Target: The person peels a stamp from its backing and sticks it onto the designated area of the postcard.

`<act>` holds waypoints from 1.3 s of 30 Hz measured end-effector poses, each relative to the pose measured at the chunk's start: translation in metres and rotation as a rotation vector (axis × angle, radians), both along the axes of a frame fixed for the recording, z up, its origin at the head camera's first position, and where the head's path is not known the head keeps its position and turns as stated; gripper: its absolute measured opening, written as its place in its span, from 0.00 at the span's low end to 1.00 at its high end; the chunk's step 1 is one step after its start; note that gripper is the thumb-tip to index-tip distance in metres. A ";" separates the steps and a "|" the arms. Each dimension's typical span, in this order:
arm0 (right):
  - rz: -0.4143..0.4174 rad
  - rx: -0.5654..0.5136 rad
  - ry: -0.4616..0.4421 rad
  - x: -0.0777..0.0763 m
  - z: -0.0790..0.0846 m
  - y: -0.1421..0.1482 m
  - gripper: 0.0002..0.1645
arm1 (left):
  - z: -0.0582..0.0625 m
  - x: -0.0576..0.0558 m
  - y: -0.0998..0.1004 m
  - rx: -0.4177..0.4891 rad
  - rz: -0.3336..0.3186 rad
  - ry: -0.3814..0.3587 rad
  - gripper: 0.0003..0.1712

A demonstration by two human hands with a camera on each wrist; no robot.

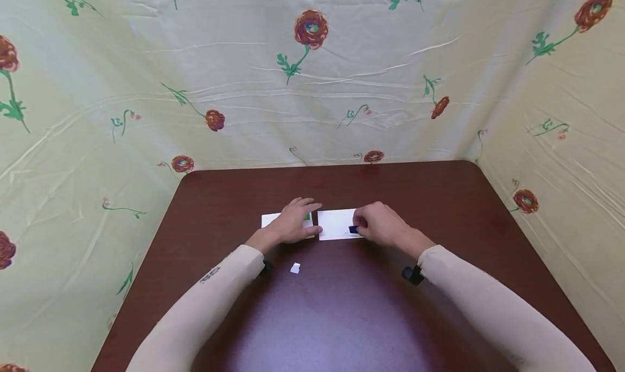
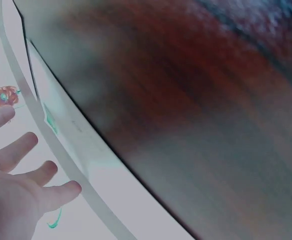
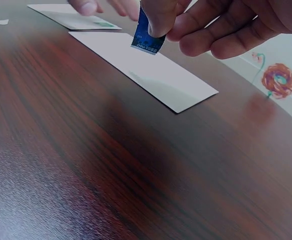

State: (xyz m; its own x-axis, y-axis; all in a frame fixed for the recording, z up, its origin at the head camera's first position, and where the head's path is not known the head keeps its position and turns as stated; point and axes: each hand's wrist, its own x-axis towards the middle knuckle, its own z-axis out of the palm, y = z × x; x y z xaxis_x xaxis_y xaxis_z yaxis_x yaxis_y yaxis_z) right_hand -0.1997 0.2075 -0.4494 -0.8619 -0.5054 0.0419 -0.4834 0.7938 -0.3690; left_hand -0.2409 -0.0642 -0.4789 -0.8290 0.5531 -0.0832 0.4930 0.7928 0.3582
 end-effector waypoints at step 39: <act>0.035 -0.133 0.113 0.013 0.005 -0.025 0.05 | 0.021 0.025 0.030 0.270 -0.238 0.250 0.06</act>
State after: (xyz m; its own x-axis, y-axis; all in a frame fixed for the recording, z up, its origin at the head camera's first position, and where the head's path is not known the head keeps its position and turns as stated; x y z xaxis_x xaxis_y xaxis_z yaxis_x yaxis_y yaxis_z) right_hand -0.1871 0.1827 -0.4444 -0.8300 -0.5183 0.2060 -0.5541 0.7238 -0.4112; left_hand -0.2163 -0.0344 -0.4577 -0.6519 0.7056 0.2777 0.7487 0.5410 0.3831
